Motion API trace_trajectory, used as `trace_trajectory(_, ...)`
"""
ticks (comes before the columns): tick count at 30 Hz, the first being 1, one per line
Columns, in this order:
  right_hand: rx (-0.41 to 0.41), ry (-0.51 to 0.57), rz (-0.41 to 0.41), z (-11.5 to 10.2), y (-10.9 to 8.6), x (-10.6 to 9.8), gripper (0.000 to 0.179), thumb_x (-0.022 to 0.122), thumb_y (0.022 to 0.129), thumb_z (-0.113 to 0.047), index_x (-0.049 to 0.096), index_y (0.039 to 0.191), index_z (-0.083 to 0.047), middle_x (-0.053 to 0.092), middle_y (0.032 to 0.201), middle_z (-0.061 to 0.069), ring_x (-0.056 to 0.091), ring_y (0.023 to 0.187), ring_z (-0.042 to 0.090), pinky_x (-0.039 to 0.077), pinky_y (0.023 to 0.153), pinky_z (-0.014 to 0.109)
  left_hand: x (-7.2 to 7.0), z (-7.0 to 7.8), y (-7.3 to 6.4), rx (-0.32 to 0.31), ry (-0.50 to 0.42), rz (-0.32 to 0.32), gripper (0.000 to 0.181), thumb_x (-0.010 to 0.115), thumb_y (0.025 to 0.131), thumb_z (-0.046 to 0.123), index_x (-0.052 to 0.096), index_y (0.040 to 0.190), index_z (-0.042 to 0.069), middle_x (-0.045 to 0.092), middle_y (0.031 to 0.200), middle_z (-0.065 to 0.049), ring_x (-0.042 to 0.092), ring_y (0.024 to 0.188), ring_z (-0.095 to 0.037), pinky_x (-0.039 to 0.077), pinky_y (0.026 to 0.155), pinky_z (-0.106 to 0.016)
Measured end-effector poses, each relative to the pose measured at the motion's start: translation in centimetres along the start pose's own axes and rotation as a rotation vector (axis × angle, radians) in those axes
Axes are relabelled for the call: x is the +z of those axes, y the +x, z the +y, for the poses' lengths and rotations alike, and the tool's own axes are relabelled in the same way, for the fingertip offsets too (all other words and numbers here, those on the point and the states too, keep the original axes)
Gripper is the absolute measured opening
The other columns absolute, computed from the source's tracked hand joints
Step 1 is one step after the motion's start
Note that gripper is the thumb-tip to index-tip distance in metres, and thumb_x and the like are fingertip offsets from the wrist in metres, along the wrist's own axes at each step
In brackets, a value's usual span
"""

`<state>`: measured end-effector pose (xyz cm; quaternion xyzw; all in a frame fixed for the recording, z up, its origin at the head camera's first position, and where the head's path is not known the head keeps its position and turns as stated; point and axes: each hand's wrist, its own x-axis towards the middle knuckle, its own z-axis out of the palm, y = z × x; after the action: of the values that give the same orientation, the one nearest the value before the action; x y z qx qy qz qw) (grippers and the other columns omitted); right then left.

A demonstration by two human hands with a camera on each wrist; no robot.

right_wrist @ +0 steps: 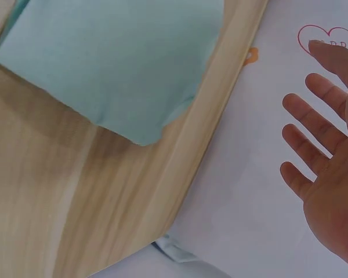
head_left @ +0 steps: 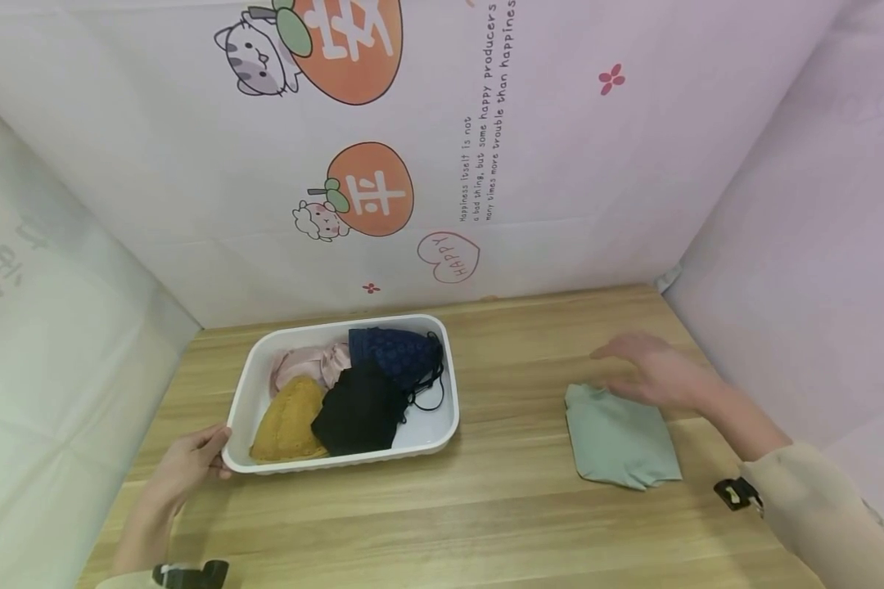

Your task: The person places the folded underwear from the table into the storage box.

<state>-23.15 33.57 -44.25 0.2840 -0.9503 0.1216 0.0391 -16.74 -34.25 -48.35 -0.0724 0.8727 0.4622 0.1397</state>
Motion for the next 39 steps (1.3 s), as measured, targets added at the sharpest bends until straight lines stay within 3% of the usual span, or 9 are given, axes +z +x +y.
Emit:
trace_trajectory(9, 0.018, 0.018, -0.013, 0.8, -2.0, 1.5, 0.048, 0.072, 0.080, -0.036, 0.060, 0.122, -0.014, 0.061, 0.120, 0.004, 0.053, 0.114, 0.030, 0.043, 0.096, 0.053, 0.0, 0.0, -0.1, 0.002, -0.012, -0.002, 0.058, 0.034, 0.102, 0.034, 0.033, 0.139, -0.012, 0.061, 0.091, -0.011, 0.059, 0.073, -0.007, 0.058, 0.069, -0.023)
trace_trajectory(17, 0.093, 0.024, -0.044, 1.2, -3.9, 3.3, 0.063, 0.078, 0.069, -0.051, 0.062, 0.120, -0.018, 0.062, 0.120, 0.005, 0.054, 0.113, 0.031, 0.042, 0.096, 0.054, -0.1, 0.0, -0.2, 0.009, -0.008, -0.009, 0.062, 0.035, 0.102, 0.038, 0.032, 0.140, -0.011, 0.061, 0.094, -0.013, 0.060, 0.075, -0.009, 0.057, 0.069, -0.024)
trace_trajectory(26, 0.101, 0.012, -0.103, 1.9, -5.1, 4.6, 0.079, 0.075, 0.062, -0.065, 0.061, 0.123, -0.018, 0.060, 0.123, 0.008, 0.051, 0.117, 0.036, 0.042, 0.096, 0.058, -0.1, -0.3, -0.1, 0.003, -0.010, -0.013, 0.062, 0.036, 0.101, 0.039, 0.033, 0.140, -0.010, 0.062, 0.095, -0.013, 0.061, 0.075, -0.009, 0.057, 0.070, -0.024)
trace_trajectory(34, 0.094, 0.022, -0.152, 1.6, -5.9, 4.9, 0.090, 0.079, 0.056, -0.062, 0.055, 0.129, -0.014, 0.057, 0.124, 0.017, 0.052, 0.114, 0.041, 0.045, 0.092, 0.059, -0.1, -0.3, 0.1, 0.000, -0.019, -0.006, 0.061, 0.035, 0.102, 0.037, 0.032, 0.140, -0.010, 0.061, 0.094, -0.013, 0.060, 0.074, -0.008, 0.057, 0.069, -0.024)
trace_trajectory(39, 0.074, 0.018, -0.125, 1.7, -6.2, 5.6, 0.092, 0.081, 0.054, -0.060, 0.055, 0.129, -0.014, 0.055, 0.122, 0.018, 0.052, 0.112, 0.041, 0.048, 0.087, 0.058, 0.0, -0.3, 0.1, -0.003, -0.020, 0.001, 0.061, 0.035, 0.102, 0.036, 0.031, 0.141, -0.010, 0.061, 0.095, -0.014, 0.060, 0.074, -0.008, 0.058, 0.069, -0.024)
